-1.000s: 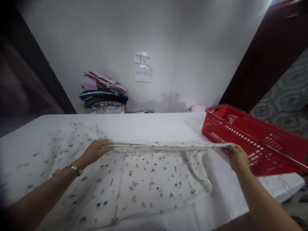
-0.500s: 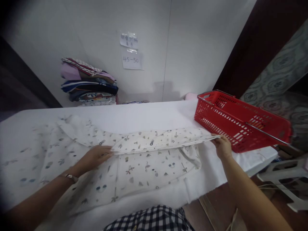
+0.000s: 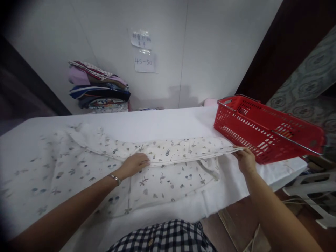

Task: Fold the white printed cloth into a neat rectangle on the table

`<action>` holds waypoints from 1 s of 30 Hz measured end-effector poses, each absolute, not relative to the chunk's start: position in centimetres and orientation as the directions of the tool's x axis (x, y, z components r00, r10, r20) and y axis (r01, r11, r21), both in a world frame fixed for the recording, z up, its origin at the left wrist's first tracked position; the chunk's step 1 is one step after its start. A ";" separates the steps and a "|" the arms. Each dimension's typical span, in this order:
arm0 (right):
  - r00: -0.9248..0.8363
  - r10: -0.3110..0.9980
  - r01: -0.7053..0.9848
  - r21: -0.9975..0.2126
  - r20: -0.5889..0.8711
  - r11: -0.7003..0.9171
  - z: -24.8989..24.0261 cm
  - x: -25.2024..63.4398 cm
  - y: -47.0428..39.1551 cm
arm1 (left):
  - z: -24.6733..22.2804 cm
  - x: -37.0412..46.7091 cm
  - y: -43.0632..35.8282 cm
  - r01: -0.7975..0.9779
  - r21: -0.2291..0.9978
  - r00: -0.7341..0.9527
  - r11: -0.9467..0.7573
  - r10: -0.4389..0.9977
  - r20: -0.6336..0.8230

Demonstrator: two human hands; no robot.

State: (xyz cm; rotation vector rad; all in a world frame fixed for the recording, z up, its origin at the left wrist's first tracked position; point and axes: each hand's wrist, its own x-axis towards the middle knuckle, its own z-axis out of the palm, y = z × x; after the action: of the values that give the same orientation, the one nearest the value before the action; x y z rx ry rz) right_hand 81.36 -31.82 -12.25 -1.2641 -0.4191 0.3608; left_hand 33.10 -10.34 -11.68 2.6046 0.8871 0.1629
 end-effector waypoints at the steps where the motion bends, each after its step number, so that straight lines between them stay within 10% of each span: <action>1: 0.868 0.486 -0.039 -0.965 0.096 0.261 -12.5 81.4 -31.9 | -11.7 33.3 -10.3 0.549 0.402 0.804 -0.732 0.595 -0.015; 15: 0.861 0.505 -0.089 -0.958 0.064 0.273 -13.0 81.2 -32.3 | -12.5 35.5 -9.6 0.453 0.184 0.888 -0.872 0.460 -0.006; 30: 0.870 0.492 -0.055 -0.986 0.030 0.158 -12.2 80.8 -32.6 | -8.1 32.8 -9.3 0.480 0.688 0.707 -0.544 0.704 0.063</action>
State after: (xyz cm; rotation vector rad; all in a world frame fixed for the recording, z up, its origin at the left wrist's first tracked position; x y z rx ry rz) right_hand 80.84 -32.60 -12.24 -1.3645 -0.3853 0.4053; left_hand 32.84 -9.27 -8.08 2.2529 0.8975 0.4403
